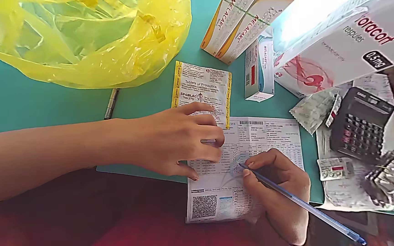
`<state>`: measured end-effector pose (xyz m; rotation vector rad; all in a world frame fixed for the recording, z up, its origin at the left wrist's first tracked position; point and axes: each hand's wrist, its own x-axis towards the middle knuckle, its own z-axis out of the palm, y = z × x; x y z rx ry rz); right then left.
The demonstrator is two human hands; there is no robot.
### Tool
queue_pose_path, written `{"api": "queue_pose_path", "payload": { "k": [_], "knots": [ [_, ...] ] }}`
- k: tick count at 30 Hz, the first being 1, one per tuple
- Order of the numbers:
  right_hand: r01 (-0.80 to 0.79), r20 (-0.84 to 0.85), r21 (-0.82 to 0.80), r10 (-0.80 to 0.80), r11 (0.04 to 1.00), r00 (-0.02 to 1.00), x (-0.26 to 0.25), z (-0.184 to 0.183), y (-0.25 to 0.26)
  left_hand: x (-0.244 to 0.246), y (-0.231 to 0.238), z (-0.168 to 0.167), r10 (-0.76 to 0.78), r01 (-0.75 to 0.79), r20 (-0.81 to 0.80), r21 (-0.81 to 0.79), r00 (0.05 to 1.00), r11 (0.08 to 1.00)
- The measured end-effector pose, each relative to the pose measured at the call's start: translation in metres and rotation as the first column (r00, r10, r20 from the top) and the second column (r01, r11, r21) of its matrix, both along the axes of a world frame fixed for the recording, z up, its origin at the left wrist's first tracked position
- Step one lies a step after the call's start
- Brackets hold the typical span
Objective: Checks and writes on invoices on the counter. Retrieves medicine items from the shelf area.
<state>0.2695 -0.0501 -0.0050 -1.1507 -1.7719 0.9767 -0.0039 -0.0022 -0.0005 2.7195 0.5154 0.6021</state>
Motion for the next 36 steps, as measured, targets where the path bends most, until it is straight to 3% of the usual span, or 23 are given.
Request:
{"api": "queue_pose_path", "payload": {
  "k": [36],
  "knots": [
    [0.044,-0.013,-0.017,-0.044,0.999,0.999,-0.0032,-0.0001,-0.0029,-0.0013,0.0012,-0.0039,-0.008,0.008,-0.008,0.036,1.000,0.999]
  ]
}}
